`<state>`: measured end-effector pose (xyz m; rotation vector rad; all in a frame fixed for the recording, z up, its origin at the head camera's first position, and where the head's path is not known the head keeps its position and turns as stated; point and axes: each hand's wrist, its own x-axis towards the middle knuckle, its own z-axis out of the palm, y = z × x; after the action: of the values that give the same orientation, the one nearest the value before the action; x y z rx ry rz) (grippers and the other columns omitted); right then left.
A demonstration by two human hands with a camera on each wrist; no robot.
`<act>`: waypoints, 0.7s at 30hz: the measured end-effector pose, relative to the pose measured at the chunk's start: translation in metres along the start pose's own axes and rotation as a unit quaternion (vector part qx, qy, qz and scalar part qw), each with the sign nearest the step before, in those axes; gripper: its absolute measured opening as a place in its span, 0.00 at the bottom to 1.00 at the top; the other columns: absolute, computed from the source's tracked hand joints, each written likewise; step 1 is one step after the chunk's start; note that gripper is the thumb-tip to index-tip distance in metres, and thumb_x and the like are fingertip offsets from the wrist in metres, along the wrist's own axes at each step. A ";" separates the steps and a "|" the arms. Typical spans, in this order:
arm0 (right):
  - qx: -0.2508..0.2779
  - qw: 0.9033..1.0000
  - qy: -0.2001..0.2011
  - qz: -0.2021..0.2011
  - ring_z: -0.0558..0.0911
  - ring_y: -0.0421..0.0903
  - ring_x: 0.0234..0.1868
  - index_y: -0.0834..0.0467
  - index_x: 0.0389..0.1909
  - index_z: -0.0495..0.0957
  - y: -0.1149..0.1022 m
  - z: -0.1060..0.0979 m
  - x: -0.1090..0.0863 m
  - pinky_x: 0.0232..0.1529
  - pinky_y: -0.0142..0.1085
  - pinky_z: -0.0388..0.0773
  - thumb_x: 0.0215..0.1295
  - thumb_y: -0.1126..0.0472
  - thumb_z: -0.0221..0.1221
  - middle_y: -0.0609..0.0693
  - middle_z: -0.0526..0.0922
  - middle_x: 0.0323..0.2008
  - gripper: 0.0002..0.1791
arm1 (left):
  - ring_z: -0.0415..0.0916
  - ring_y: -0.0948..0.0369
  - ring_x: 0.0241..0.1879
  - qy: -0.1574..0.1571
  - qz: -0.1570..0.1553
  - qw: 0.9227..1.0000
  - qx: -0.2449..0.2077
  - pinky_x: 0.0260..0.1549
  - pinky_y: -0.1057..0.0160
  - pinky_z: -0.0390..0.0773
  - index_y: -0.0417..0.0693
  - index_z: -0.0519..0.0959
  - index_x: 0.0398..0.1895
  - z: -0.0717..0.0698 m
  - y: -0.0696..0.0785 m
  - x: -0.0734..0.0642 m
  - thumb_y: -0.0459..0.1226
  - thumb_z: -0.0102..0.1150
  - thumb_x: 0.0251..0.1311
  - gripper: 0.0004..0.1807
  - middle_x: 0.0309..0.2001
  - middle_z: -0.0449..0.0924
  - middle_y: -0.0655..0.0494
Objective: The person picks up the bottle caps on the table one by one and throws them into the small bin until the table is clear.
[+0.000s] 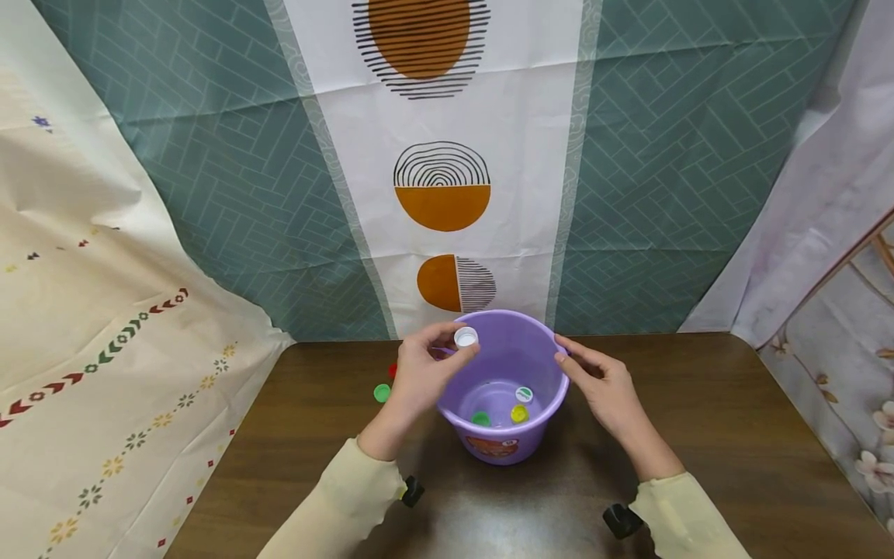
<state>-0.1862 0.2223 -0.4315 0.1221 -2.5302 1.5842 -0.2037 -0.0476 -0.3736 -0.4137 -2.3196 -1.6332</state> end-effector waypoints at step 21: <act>0.012 1.000 -0.002 -0.003 0.76 0.23 0.44 0.49 0.62 0.72 -0.010 -0.001 -0.002 0.40 0.21 0.76 0.65 0.47 0.55 0.57 0.76 0.58 0.25 | 0.78 0.62 0.35 -0.025 0.015 0.999 0.013 0.36 0.61 0.80 0.59 0.81 0.41 0.006 0.001 0.000 0.50 0.69 0.47 0.17 0.32 0.82 0.63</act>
<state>-0.1826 0.2190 -0.4220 0.1364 -2.5109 1.6145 -0.2038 -0.0420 -0.3746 -0.4865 -2.3555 -1.5942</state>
